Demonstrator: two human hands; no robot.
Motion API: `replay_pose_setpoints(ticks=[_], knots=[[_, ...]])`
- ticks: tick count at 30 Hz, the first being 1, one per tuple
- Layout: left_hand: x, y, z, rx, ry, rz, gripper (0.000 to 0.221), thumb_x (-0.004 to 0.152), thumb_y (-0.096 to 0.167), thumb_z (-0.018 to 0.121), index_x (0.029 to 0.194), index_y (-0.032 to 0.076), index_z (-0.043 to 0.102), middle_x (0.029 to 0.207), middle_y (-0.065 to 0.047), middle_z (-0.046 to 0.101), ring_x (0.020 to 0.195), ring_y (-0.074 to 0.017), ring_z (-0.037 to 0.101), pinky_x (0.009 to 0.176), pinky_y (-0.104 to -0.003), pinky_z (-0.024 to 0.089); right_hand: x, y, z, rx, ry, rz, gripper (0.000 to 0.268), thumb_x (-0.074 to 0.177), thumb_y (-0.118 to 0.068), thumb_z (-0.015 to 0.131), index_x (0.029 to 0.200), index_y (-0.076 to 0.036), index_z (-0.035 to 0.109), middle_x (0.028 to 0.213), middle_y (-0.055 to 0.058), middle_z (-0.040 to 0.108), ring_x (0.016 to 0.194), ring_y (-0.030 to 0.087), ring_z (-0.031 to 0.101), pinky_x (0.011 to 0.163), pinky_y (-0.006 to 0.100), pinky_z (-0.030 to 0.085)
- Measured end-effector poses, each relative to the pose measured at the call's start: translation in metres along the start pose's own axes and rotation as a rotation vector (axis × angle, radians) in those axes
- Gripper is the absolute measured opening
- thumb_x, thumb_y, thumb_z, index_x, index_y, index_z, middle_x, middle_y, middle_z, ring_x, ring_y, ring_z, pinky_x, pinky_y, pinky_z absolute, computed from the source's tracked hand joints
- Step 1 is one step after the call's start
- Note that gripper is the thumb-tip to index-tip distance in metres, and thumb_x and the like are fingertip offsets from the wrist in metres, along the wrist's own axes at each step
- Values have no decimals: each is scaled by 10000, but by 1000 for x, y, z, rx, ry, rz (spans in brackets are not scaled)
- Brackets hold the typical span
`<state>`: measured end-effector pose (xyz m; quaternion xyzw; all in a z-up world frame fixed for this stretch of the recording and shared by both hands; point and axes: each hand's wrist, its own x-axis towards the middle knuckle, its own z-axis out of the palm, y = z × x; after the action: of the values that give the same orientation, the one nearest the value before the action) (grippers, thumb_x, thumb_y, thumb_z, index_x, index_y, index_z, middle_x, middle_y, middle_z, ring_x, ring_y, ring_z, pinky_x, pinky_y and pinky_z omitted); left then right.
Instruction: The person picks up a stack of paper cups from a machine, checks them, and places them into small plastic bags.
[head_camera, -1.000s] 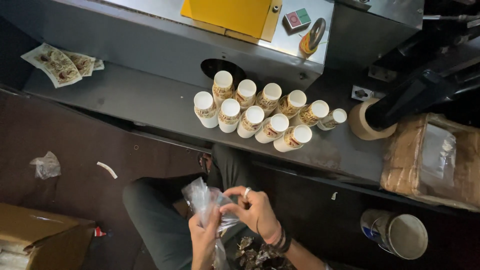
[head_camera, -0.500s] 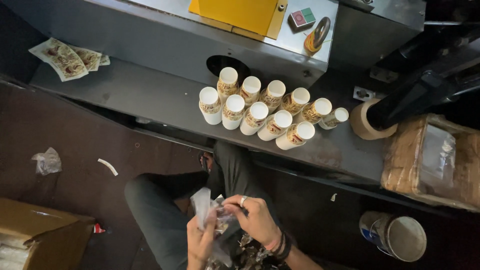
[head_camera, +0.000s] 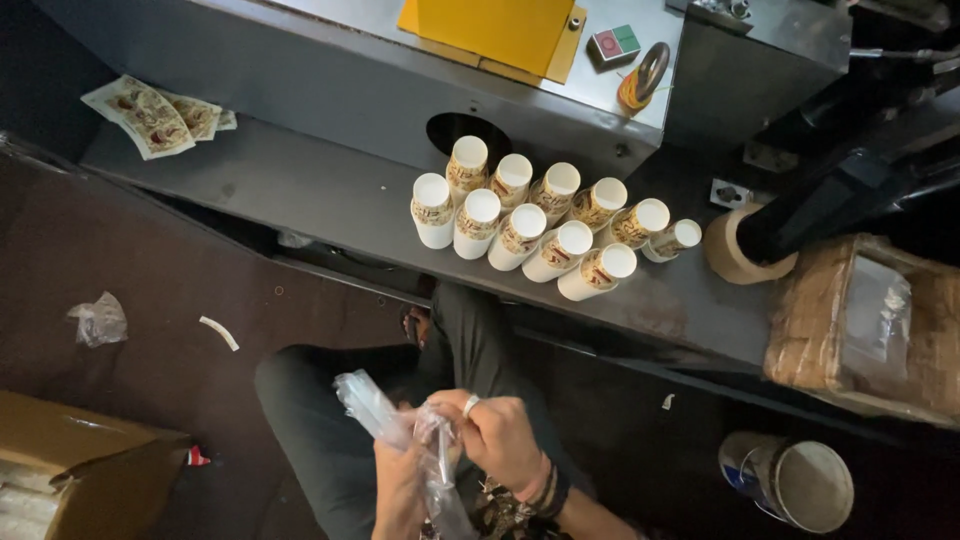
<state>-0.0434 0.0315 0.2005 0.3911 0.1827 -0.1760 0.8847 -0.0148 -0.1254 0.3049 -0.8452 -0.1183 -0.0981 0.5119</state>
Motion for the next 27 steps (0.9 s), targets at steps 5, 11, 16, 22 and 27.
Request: replay_pose_setpoints(ticks=[5, 11, 16, 22, 27], knots=[[-9, 0, -15, -54, 3, -107, 248, 821, 178, 756, 1000, 84, 612, 839, -88, 681, 683, -172, 699, 581, -321, 599, -20, 42, 2, 194, -85, 253, 163, 1030, -110, 596, 993, -20, 727, 856, 77, 717, 762, 200, 668, 707, 323, 525], [-2, 10, -3, 131, -183, -90, 134, 857, 85, 724, 912, -10, 647, 848, -148, 693, 695, -208, 706, 616, -354, 613, -28, 53, -15, 1345, -348, 694, 292, 1074, -231, 589, 857, -39, 628, 816, 27, 660, 748, 127, 614, 750, 285, 512], [10, -5, -7, 222, -278, -87, 109, 892, 34, 667, 912, -65, 629, 753, -152, 706, 606, -245, 740, 572, -397, 665, -50, 60, -10, 1079, -419, 608, 198, 1017, -194, 644, 880, -54, 615, 795, 43, 677, 648, 116, 595, 623, 263, 495], [-9, -45, -49, 1348, -784, 245, 252, 667, 38, 737, 917, 22, 767, 786, -152, 736, 741, -273, 766, 679, -411, 598, -69, 67, -47, 277, -626, -227, 134, 1041, -107, 688, 1144, -26, 720, 1065, 109, 757, 946, 208, 714, 826, 293, 572], [7, -27, -10, 655, -576, -281, 277, 891, 325, 742, 866, 53, 787, 715, -64, 722, 630, -191, 643, 584, -310, 513, -47, 89, -92, 767, -816, 606, 128, 945, -139, 740, 1028, -42, 741, 903, 61, 752, 746, 121, 691, 681, 273, 573]])
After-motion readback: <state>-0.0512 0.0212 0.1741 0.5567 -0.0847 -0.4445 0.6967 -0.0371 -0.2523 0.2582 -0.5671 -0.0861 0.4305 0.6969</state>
